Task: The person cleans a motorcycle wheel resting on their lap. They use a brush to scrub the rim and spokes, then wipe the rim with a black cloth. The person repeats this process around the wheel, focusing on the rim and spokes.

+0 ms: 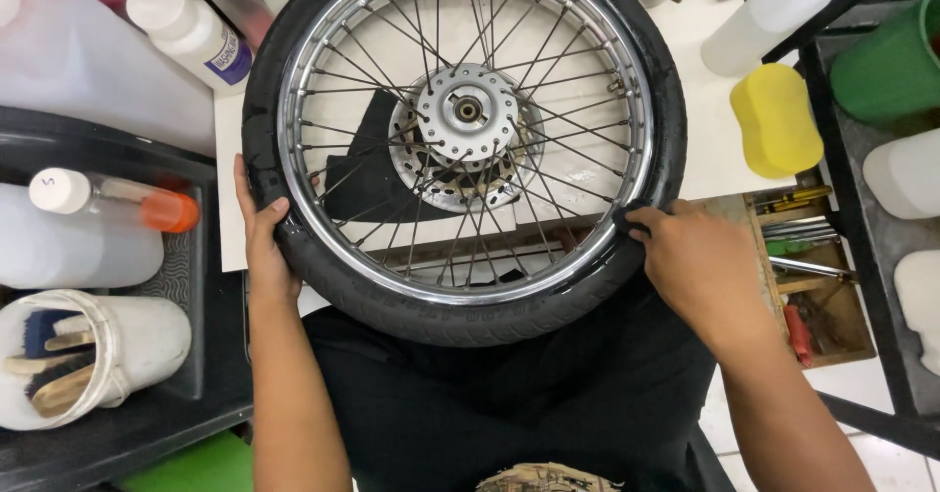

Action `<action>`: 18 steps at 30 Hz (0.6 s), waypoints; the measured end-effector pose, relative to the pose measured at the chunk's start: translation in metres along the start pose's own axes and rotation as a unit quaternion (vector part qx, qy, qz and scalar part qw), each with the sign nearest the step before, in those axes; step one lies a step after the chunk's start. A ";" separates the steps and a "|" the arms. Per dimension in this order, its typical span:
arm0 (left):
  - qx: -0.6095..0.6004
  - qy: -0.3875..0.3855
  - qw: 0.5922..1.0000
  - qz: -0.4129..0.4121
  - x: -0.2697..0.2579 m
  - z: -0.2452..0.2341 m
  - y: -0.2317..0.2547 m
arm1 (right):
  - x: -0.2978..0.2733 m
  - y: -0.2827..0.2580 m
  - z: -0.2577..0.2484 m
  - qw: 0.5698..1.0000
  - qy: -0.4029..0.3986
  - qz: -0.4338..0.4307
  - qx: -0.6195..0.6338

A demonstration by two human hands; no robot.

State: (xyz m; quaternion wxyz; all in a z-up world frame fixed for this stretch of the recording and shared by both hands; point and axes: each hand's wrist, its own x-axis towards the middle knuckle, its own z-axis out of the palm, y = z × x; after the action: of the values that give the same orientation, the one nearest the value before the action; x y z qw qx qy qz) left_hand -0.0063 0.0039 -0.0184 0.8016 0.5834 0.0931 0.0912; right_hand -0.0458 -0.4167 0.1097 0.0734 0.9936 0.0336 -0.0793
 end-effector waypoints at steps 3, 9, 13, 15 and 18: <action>-0.056 0.025 0.997 -0.056 -0.001 0.008 0.015 | 0.006 0.014 0.003 0.999 -0.021 0.024 0.020; -0.038 0.030 0.997 -0.059 -0.001 0.009 0.018 | 0.021 0.029 0.018 0.992 0.091 0.058 0.062; -0.045 0.032 0.997 -0.057 -0.001 0.010 0.019 | 0.025 0.026 0.032 0.990 0.125 0.035 0.056; -0.044 0.031 0.997 -0.055 -0.001 0.009 0.018 | 0.023 0.020 0.024 0.990 0.065 0.073 0.101; -0.046 0.028 0.997 -0.055 0.000 0.009 0.017 | 0.020 0.012 0.014 0.989 0.017 0.098 0.109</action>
State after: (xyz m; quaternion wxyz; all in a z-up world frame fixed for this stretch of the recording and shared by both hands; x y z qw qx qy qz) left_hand -0.0046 0.0006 0.0008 0.8286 0.5370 0.1433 0.0671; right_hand -0.0271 -0.4293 0.0948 -0.0289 0.9953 -0.0720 -0.0579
